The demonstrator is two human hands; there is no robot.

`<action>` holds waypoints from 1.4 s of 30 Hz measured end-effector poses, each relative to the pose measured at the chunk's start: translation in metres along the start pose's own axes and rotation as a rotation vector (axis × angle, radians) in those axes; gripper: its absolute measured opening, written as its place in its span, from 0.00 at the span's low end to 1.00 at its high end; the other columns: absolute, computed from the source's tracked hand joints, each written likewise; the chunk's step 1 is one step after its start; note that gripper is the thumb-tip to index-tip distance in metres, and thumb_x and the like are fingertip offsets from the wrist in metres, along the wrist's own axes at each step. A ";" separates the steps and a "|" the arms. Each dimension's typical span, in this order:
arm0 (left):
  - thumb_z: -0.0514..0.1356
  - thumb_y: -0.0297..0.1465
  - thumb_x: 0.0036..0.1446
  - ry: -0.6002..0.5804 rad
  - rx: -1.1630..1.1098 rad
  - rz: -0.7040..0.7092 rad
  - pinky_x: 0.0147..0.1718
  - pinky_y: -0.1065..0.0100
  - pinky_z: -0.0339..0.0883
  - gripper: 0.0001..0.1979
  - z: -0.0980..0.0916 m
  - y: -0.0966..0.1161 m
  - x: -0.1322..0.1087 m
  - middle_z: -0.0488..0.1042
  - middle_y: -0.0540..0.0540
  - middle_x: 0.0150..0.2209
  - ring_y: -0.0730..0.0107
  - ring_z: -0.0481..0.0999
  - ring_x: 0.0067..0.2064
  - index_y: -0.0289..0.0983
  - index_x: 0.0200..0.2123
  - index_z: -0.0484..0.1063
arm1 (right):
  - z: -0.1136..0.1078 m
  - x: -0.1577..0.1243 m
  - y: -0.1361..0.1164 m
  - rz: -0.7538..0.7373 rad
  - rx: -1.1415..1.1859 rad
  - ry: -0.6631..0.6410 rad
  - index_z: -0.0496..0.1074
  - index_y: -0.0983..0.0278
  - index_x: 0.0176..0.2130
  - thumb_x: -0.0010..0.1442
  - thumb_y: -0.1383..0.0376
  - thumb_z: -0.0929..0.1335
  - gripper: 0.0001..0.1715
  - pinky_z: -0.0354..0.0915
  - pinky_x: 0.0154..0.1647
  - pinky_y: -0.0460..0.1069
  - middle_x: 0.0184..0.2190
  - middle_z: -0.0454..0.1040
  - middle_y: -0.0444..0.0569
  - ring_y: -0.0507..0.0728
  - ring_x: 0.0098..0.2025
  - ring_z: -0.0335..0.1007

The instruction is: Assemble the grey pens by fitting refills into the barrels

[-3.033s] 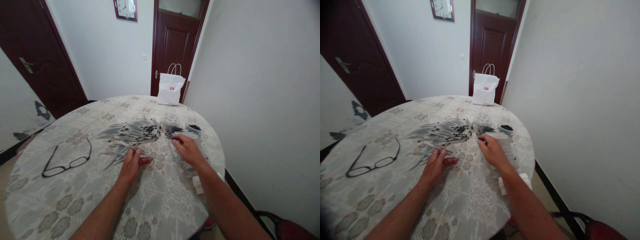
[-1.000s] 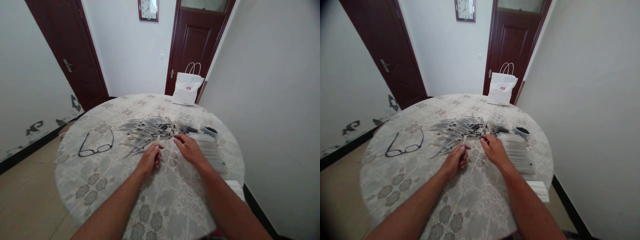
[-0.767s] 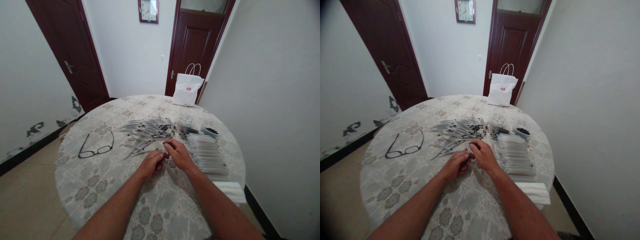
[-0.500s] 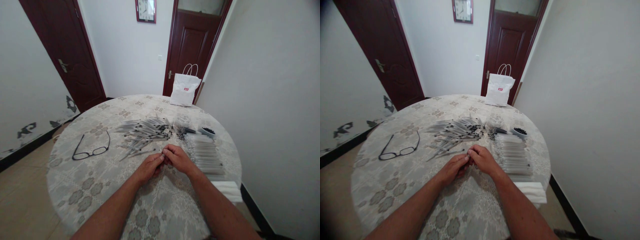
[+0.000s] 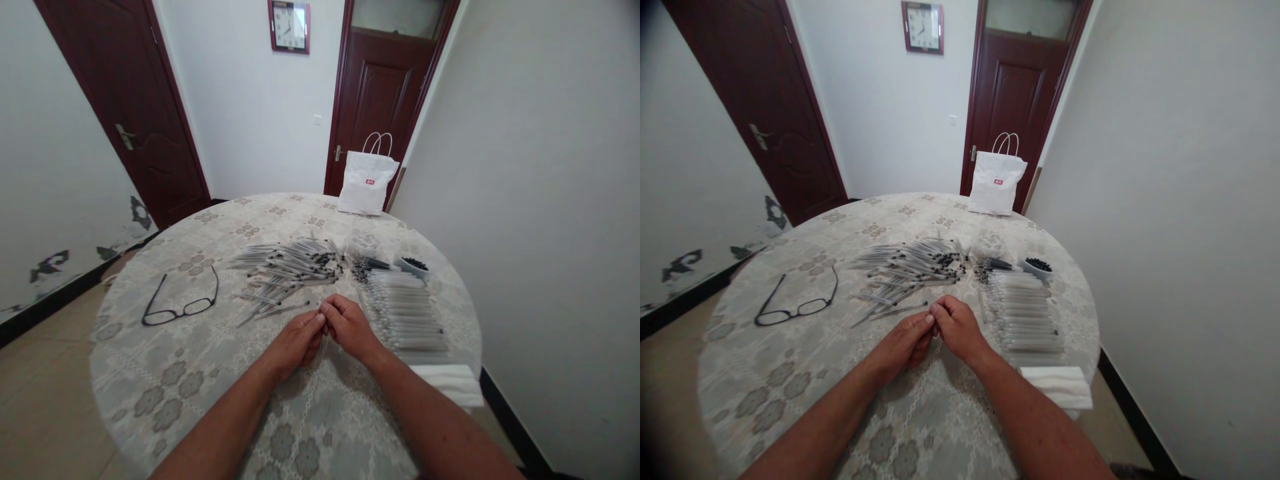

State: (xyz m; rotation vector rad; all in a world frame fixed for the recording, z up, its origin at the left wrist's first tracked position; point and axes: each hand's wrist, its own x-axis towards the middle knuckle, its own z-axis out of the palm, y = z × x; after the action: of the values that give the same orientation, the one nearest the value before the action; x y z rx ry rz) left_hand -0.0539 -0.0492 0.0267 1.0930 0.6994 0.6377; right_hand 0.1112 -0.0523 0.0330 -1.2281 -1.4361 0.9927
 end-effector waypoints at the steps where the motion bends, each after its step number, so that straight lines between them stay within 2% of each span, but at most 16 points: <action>1: 0.57 0.56 0.62 -0.008 -0.002 -0.012 0.16 0.74 0.39 0.23 0.001 0.001 -0.002 0.51 0.59 0.21 0.79 0.42 0.18 0.41 0.39 0.68 | -0.002 0.002 0.002 -0.014 -0.013 0.060 0.69 0.61 0.33 0.67 0.51 0.65 0.18 0.59 0.23 0.45 0.18 0.67 0.38 0.50 0.20 0.60; 4: 0.58 0.55 0.62 -0.089 -0.030 -0.060 0.16 0.75 0.38 0.25 0.003 0.004 -0.005 0.49 0.59 0.21 0.79 0.42 0.19 0.41 0.47 0.71 | -0.013 0.008 0.004 -0.056 -0.065 0.222 0.69 0.61 0.35 0.67 0.50 0.64 0.18 0.60 0.24 0.46 0.18 0.65 0.38 0.51 0.21 0.61; 7: 0.58 0.51 0.63 -0.150 -0.126 -0.094 0.17 0.75 0.37 0.23 0.000 0.003 -0.002 0.50 0.59 0.22 0.80 0.42 0.19 0.39 0.49 0.73 | -0.022 0.010 0.002 -0.096 -0.196 0.223 0.72 0.61 0.34 0.67 0.52 0.65 0.17 0.63 0.30 0.47 0.22 0.70 0.41 0.53 0.25 0.66; 9: 0.59 0.47 0.62 -0.125 -0.188 -0.068 0.16 0.76 0.40 0.20 -0.003 0.001 0.003 0.54 0.57 0.23 0.80 0.46 0.19 0.37 0.47 0.73 | -0.027 0.010 0.000 -0.127 -0.313 0.138 0.75 0.62 0.35 0.67 0.56 0.65 0.15 0.65 0.37 0.48 0.29 0.76 0.45 0.55 0.33 0.71; 11: 0.61 0.44 0.61 -0.071 -0.217 0.017 0.17 0.75 0.48 0.17 -0.007 0.000 0.008 0.59 0.55 0.24 0.79 0.54 0.20 0.36 0.45 0.74 | -0.033 0.009 -0.004 -0.129 -0.413 0.027 0.77 0.63 0.39 0.65 0.60 0.66 0.12 0.65 0.41 0.49 0.35 0.79 0.47 0.56 0.38 0.73; 14: 0.63 0.43 0.60 -0.011 -0.221 0.143 0.24 0.71 0.63 0.18 -0.009 0.000 0.013 0.71 0.49 0.28 0.73 0.68 0.25 0.35 0.46 0.73 | -0.048 0.009 -0.013 -0.096 -0.587 -0.110 0.77 0.63 0.42 0.62 0.64 0.68 0.10 0.64 0.39 0.48 0.34 0.79 0.47 0.55 0.36 0.73; 17: 0.64 0.43 0.59 0.044 -0.209 0.183 0.28 0.71 0.64 0.19 -0.008 0.000 0.016 0.78 0.43 0.33 0.69 0.74 0.31 0.37 0.46 0.70 | -0.072 0.018 -0.025 -0.083 -0.771 -0.253 0.78 0.63 0.38 0.60 0.66 0.68 0.07 0.62 0.36 0.47 0.33 0.79 0.47 0.55 0.35 0.73; 19: 0.65 0.43 0.58 0.090 -0.195 0.193 0.25 0.73 0.62 0.19 -0.008 -0.001 0.018 0.79 0.42 0.35 0.70 0.73 0.30 0.38 0.46 0.69 | -0.091 0.034 -0.034 -0.084 -0.852 -0.276 0.78 0.63 0.37 0.59 0.67 0.68 0.08 0.62 0.37 0.47 0.34 0.80 0.47 0.55 0.35 0.73; 21: 0.67 0.43 0.56 0.122 -0.190 0.210 0.24 0.73 0.62 0.20 -0.009 -0.002 0.020 0.79 0.43 0.37 0.73 0.72 0.28 0.38 0.46 0.70 | -0.109 0.055 -0.041 -0.086 -0.904 -0.121 0.79 0.64 0.40 0.60 0.67 0.68 0.10 0.64 0.39 0.48 0.35 0.80 0.49 0.56 0.37 0.74; 24: 0.69 0.42 0.53 0.170 -0.190 0.235 0.26 0.71 0.67 0.20 -0.013 -0.005 0.022 0.77 0.46 0.36 0.73 0.73 0.28 0.38 0.44 0.72 | -0.133 0.083 -0.047 -0.098 -0.891 0.279 0.76 0.64 0.52 0.63 0.64 0.67 0.19 0.66 0.44 0.50 0.41 0.81 0.52 0.57 0.39 0.76; 25: 0.70 0.42 0.53 0.191 -0.184 0.241 0.26 0.71 0.68 0.20 -0.015 -0.005 0.023 0.76 0.48 0.35 0.72 0.74 0.29 0.37 0.44 0.72 | -0.138 0.088 -0.047 -0.109 -0.871 0.368 0.74 0.64 0.56 0.63 0.63 0.66 0.23 0.66 0.46 0.51 0.43 0.81 0.53 0.58 0.40 0.76; 27: 0.70 0.42 0.52 0.234 -0.163 0.257 0.28 0.70 0.70 0.20 -0.017 -0.005 0.023 0.74 0.49 0.32 0.70 0.75 0.30 0.37 0.44 0.73 | -0.142 0.088 -0.047 -0.140 -0.848 0.434 0.73 0.64 0.58 0.64 0.63 0.65 0.24 0.66 0.51 0.52 0.46 0.81 0.53 0.58 0.43 0.77; 30: 0.70 0.42 0.52 0.283 -0.125 0.299 0.30 0.68 0.72 0.20 -0.018 -0.004 0.024 0.75 0.48 0.33 0.68 0.77 0.33 0.37 0.43 0.73 | -0.126 0.063 -0.044 -0.158 -0.817 0.362 0.78 0.64 0.49 0.65 0.62 0.64 0.18 0.66 0.53 0.53 0.46 0.81 0.53 0.60 0.46 0.77; 35: 0.70 0.42 0.52 0.289 -0.055 0.331 0.32 0.65 0.74 0.21 -0.016 -0.003 0.025 0.76 0.47 0.33 0.64 0.79 0.35 0.38 0.44 0.72 | -0.063 -0.007 -0.033 -0.159 -0.652 0.056 0.79 0.61 0.44 0.67 0.61 0.66 0.13 0.68 0.43 0.49 0.39 0.82 0.49 0.57 0.38 0.77; 38: 0.70 0.41 0.52 0.251 0.014 0.316 0.33 0.63 0.76 0.20 -0.012 0.000 0.023 0.77 0.47 0.30 0.61 0.80 0.35 0.38 0.44 0.71 | -0.032 -0.034 -0.024 -0.192 -0.638 0.006 0.79 0.62 0.44 0.67 0.64 0.67 0.10 0.66 0.42 0.49 0.38 0.81 0.48 0.56 0.37 0.76; 42: 0.71 0.41 0.50 0.216 0.095 0.278 0.33 0.61 0.77 0.20 -0.008 0.003 0.020 0.77 0.48 0.28 0.60 0.81 0.34 0.38 0.42 0.72 | -0.020 -0.043 -0.014 -0.210 -0.706 -0.005 0.77 0.63 0.44 0.66 0.67 0.68 0.08 0.65 0.44 0.49 0.39 0.79 0.50 0.56 0.40 0.74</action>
State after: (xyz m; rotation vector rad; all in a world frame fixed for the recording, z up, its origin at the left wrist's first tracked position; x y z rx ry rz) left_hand -0.0483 -0.0283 0.0239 1.2322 0.7755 0.9799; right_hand 0.1290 -0.0970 0.0434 -1.5138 -1.9569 0.3381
